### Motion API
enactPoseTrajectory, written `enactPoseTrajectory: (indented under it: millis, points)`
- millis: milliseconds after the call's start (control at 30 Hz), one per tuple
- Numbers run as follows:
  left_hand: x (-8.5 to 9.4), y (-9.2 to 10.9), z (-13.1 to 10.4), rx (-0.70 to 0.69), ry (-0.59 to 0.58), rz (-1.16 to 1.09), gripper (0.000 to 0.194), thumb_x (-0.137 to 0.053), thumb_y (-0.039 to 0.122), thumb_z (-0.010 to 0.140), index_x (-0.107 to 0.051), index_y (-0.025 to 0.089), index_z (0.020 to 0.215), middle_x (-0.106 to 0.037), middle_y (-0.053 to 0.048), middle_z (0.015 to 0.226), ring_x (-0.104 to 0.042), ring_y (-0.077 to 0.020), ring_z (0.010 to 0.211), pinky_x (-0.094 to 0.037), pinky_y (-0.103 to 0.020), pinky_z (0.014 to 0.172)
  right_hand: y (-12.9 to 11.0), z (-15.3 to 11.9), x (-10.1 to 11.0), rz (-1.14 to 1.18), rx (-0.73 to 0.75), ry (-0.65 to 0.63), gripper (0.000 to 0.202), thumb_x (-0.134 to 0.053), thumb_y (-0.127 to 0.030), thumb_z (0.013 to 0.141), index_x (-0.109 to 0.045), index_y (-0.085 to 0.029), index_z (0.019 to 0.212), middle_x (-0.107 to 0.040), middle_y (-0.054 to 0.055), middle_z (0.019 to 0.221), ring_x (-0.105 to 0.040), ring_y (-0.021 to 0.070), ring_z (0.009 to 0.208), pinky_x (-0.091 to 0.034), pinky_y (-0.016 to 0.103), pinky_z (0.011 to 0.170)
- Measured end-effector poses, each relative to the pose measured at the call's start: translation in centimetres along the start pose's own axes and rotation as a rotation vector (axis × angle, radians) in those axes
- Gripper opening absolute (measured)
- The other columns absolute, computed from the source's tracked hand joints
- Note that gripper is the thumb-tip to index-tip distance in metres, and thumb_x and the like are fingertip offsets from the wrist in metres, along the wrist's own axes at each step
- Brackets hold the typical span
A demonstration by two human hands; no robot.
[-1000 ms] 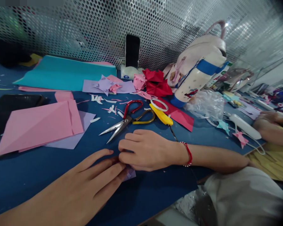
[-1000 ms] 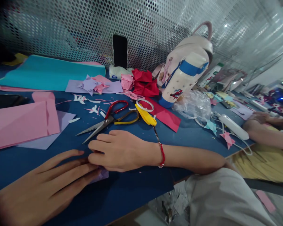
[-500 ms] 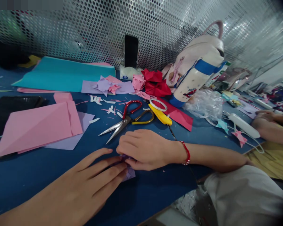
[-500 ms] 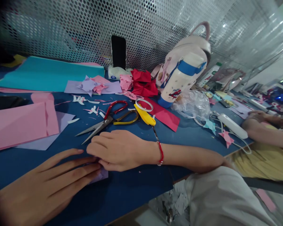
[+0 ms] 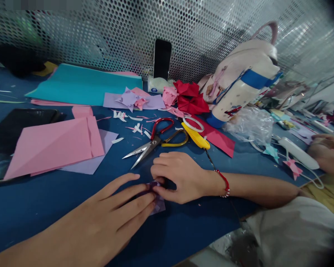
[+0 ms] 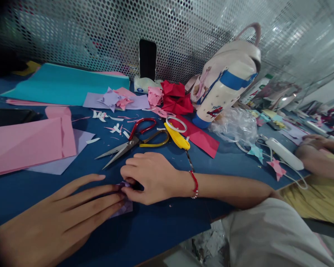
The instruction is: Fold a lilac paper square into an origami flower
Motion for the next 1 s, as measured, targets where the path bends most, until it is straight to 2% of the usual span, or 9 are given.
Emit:
enactPoseTrajectory:
  millis: [200, 400, 500, 667, 767, 867, 1000]
  points:
    - [0.3, 0.0, 0.6, 0.006, 0.006, 0.010, 0.047, -0.048, 0.027, 0.137, -0.093, 0.023, 0.150, -0.093, 0.000, 0.141, -0.075, -0.0241, 0.140, -0.002, -0.045, 0.169, 0.0, 0.0, -0.3, -0.050, -0.025, 0.011, 0.027, -0.067, -0.036, 0.122, -0.058, -0.027, 0.098, -0.066, 0.000, 0.091, -0.054, 0.0226, 0.087, -0.039, 0.039, 0.085]
    - [0.6, -0.2, 0.7, -0.014, -0.002, 0.035, 0.041, -0.057, 0.025, 0.132, -0.094, 0.025, 0.149, -0.092, -0.001, 0.144, -0.077, -0.0236, 0.142, -0.002, -0.046, 0.169, 0.8, 0.2, 0.1, 0.041, 0.179, -0.067, 0.041, -0.055, -0.051, 0.135, -0.056, -0.027, 0.102, -0.064, -0.001, 0.093, -0.049, 0.0217, 0.084, -0.034, 0.038, 0.079]
    - [0.7, -0.3, 0.8, -0.012, -0.023, 0.022, 0.045, -0.050, 0.025, 0.135, -0.093, 0.024, 0.151, -0.092, 0.000, 0.145, -0.076, -0.0226, 0.143, -0.001, -0.045, 0.168, 1.2, 0.2, 0.3, 0.072, 0.209, -0.089, 0.038, -0.053, -0.046, 0.134, -0.056, -0.028, 0.101, -0.063, -0.001, 0.093, -0.048, 0.0217, 0.085, -0.034, 0.038, 0.079]
    - [1.2, -0.3, 1.4, -0.021, -0.021, 0.019, 0.052, -0.042, 0.020, 0.137, -0.094, 0.020, 0.144, -0.094, 0.000, 0.139, -0.076, -0.0230, 0.137, -0.004, -0.042, 0.168, 1.3, 0.3, 0.1, 0.059, 0.173, -0.101, 0.036, -0.054, -0.040, 0.132, -0.056, -0.028, 0.099, -0.062, -0.001, 0.090, -0.045, 0.0216, 0.084, -0.033, 0.037, 0.078]
    - [1.6, -0.4, 1.9, -0.005, -0.006, 0.012, 0.052, -0.041, 0.019, 0.137, -0.093, 0.021, 0.142, -0.094, 0.000, 0.138, -0.078, -0.0217, 0.135, -0.022, -0.037, 0.162, 1.2, 0.3, 0.0, 0.052, 0.179, -0.088, 0.034, -0.056, -0.037, 0.130, -0.056, -0.028, 0.098, -0.060, -0.002, 0.090, -0.045, 0.0214, 0.084, -0.033, 0.037, 0.078]
    - [2.0, -0.5, 2.3, 0.016, 0.017, -0.005, 0.055, -0.036, 0.020, 0.139, -0.091, 0.022, 0.142, -0.095, 0.001, 0.134, -0.079, -0.0226, 0.131, -0.042, -0.037, 0.146, 1.2, 0.4, 0.0, 0.037, 0.186, -0.081, 0.032, -0.057, -0.035, 0.129, -0.054, -0.028, 0.097, -0.059, -0.002, 0.089, -0.046, 0.0211, 0.084, -0.034, 0.037, 0.078]
    - [1.9, -0.5, 2.5, 0.009, 0.008, -0.018, 0.056, -0.033, 0.021, 0.140, -0.088, 0.021, 0.146, -0.095, 0.002, 0.135, -0.078, -0.0233, 0.130, -0.048, -0.038, 0.138, 1.2, 0.4, 0.0, -0.006, 0.195, -0.076, 0.031, -0.057, -0.033, 0.127, -0.053, -0.028, 0.097, -0.058, -0.002, 0.089, -0.046, 0.0205, 0.084, -0.034, 0.036, 0.078]
Point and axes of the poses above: each hand's wrist, its own z-axis towards the middle knuckle, its own x-axis out of the back of the hand, y = z × x, the point moved 7 cm from there along z, towards the middle knuckle
